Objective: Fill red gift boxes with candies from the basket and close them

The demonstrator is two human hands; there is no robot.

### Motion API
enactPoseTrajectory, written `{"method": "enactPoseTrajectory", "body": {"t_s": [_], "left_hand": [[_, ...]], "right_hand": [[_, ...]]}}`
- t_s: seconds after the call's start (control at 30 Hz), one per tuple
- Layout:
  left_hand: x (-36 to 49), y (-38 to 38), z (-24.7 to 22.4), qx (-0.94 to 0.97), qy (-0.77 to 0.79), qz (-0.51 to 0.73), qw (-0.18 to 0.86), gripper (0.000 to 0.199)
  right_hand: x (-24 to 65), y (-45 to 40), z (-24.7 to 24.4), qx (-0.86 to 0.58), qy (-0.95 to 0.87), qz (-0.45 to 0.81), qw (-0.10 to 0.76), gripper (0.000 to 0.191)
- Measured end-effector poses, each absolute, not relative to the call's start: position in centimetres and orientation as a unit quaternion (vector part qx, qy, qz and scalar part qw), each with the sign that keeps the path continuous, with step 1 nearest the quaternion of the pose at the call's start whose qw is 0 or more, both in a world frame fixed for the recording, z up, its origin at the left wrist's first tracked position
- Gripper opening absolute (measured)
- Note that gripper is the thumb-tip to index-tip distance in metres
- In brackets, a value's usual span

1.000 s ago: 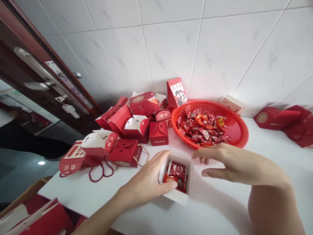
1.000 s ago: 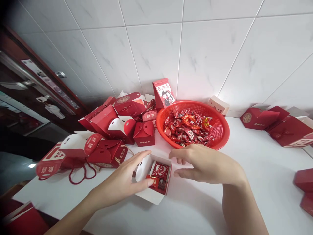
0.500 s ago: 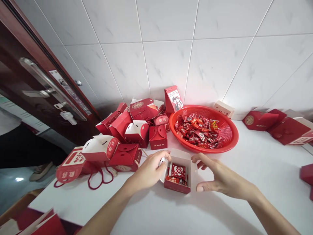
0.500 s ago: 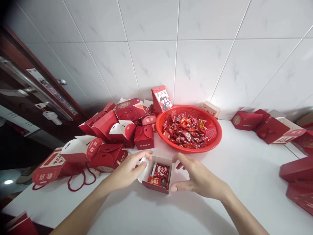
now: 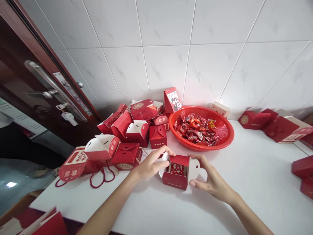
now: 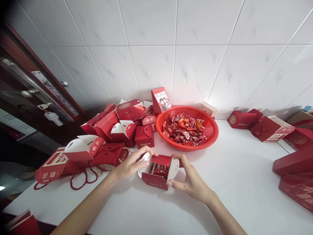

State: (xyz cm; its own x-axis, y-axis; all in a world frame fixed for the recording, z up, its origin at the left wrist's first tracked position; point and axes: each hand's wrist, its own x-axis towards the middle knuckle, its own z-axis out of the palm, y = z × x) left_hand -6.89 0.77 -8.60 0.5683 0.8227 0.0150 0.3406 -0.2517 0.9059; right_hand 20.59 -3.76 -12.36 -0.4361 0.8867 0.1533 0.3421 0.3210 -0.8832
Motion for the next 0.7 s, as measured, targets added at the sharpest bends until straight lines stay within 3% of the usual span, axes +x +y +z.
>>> {"method": "enactPoseTrajectory", "body": {"t_s": [0.2, 0.43, 0.7], "left_hand": [[-7.3, 0.8, -8.4, 0.826, 0.3, 0.221, 0.423, 0.038], [-5.2, -0.1, -7.8, 0.832, 0.41, 0.187, 0.322, 0.021], [-4.1, -1.1, -9.9, 0.811, 0.427, 0.284, 0.283, 0.031]], "right_hand": [[20.7, -3.6, -12.9, -0.409, -0.737, 0.406, 0.354, 0.059], [20.8, -3.9, -13.3, -0.404, -0.727, 0.421, 0.361, 0.061], [20.2, -4.2, -14.3, -0.395, -0.73, 0.394, 0.395, 0.073]]}}
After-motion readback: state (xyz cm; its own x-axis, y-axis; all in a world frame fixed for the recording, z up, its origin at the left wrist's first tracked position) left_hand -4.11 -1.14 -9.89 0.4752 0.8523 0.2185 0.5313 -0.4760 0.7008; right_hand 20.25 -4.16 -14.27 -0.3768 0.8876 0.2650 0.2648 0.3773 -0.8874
